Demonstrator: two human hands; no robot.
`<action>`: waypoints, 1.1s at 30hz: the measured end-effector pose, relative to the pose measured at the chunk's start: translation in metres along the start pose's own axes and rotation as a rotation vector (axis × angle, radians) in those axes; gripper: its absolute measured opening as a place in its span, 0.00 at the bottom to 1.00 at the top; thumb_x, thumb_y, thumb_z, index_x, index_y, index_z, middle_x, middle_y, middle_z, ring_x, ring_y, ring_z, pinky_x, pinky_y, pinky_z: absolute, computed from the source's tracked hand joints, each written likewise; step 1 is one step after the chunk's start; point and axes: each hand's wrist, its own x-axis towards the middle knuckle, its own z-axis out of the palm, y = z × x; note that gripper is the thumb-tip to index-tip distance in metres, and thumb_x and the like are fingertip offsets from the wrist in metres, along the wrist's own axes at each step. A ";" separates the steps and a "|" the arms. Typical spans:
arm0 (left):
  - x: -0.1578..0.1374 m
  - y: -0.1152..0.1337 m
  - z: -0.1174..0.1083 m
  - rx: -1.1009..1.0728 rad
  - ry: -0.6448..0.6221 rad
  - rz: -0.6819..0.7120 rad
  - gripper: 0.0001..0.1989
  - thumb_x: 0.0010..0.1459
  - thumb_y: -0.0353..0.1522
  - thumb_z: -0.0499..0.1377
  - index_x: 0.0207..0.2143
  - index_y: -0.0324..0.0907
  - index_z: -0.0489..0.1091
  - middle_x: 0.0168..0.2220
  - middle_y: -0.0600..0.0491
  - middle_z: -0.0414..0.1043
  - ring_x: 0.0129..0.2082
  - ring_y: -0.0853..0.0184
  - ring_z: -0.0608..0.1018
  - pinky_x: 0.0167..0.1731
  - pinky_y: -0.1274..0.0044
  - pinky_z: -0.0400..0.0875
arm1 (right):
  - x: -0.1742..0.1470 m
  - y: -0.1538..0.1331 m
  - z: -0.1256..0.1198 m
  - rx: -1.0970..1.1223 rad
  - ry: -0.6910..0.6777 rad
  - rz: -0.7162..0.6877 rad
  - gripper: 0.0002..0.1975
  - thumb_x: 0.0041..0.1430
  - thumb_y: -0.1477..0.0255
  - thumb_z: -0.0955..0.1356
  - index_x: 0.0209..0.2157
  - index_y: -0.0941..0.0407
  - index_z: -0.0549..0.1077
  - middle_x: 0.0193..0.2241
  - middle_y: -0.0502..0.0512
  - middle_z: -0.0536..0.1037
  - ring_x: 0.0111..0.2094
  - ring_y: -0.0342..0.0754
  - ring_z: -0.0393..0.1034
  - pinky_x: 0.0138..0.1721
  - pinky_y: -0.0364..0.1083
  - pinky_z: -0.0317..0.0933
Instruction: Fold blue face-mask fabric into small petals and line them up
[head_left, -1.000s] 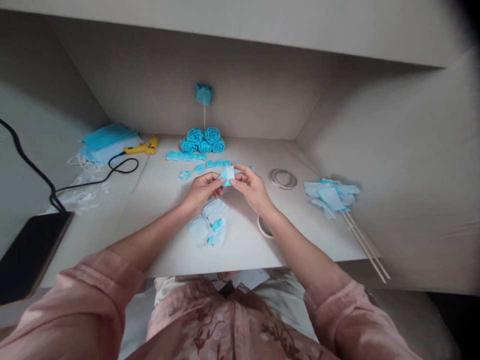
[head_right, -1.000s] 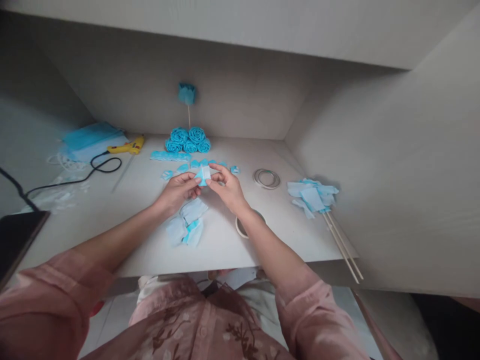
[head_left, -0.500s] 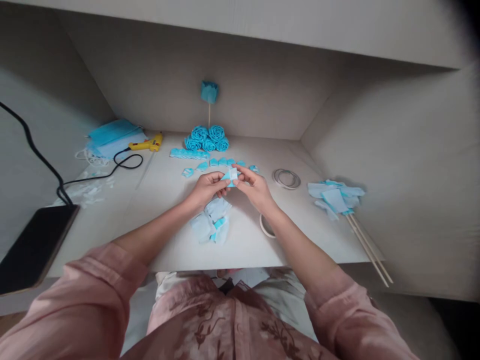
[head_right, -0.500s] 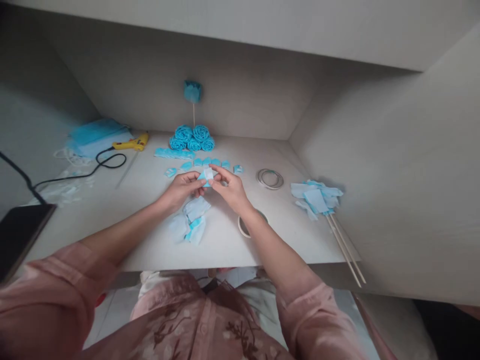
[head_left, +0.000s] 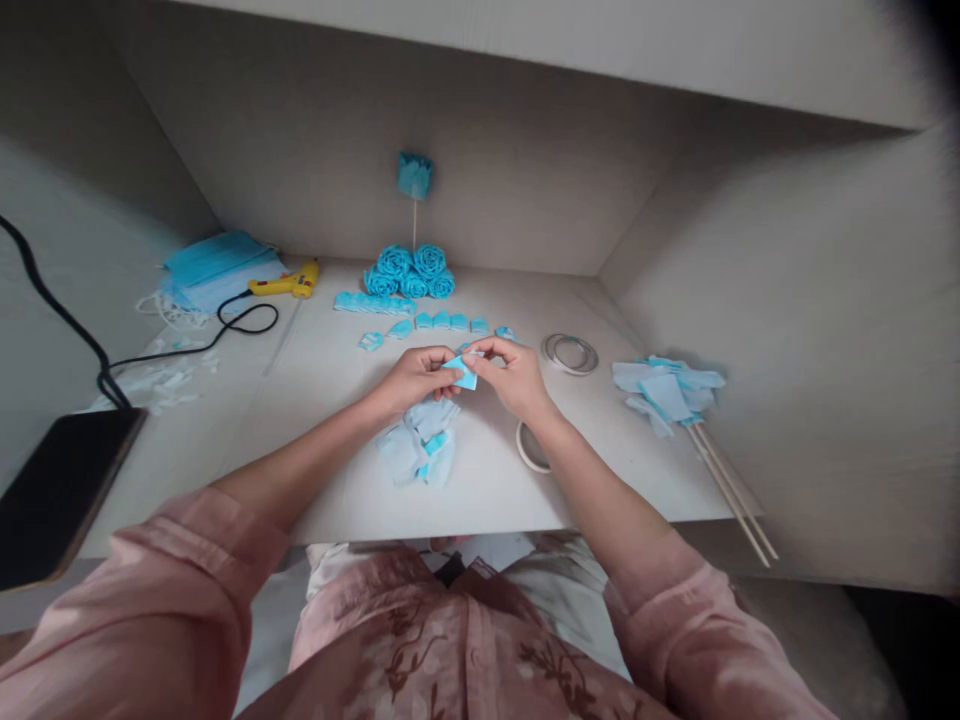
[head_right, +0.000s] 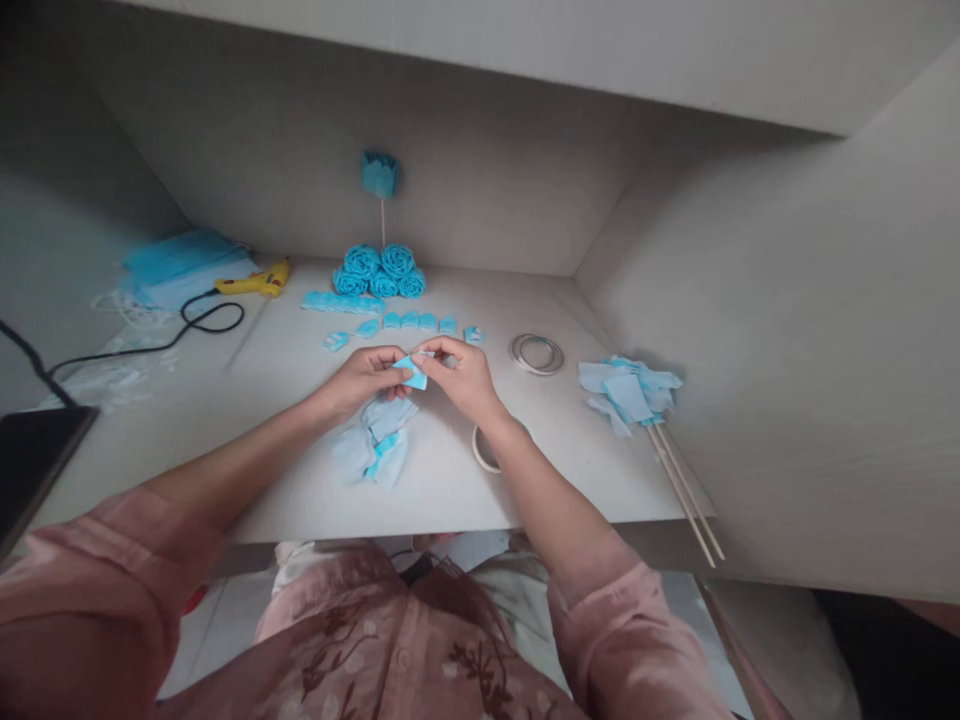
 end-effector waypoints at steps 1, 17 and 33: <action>0.000 0.000 0.000 -0.015 -0.001 0.001 0.09 0.47 0.35 0.63 0.24 0.39 0.68 0.21 0.55 0.71 0.19 0.75 0.69 0.20 0.82 0.60 | 0.000 -0.001 -0.001 -0.048 0.008 -0.046 0.05 0.55 0.66 0.72 0.31 0.52 0.79 0.30 0.51 0.79 0.32 0.46 0.69 0.41 0.48 0.62; 0.002 -0.004 -0.002 0.042 0.040 0.047 0.09 0.48 0.35 0.64 0.25 0.39 0.68 0.21 0.56 0.70 0.19 0.74 0.69 0.20 0.82 0.61 | 0.005 -0.004 -0.010 0.187 0.147 0.130 0.15 0.60 0.58 0.67 0.38 0.54 0.80 0.31 0.53 0.79 0.36 0.46 0.71 0.42 0.47 0.63; 0.002 -0.006 -0.002 -0.109 -0.006 -0.010 0.10 0.49 0.35 0.64 0.26 0.39 0.69 0.22 0.55 0.72 0.18 0.75 0.71 0.21 0.81 0.63 | 0.001 -0.006 -0.008 -0.219 0.003 -0.205 0.06 0.59 0.65 0.69 0.32 0.51 0.78 0.30 0.51 0.78 0.35 0.48 0.70 0.45 0.50 0.60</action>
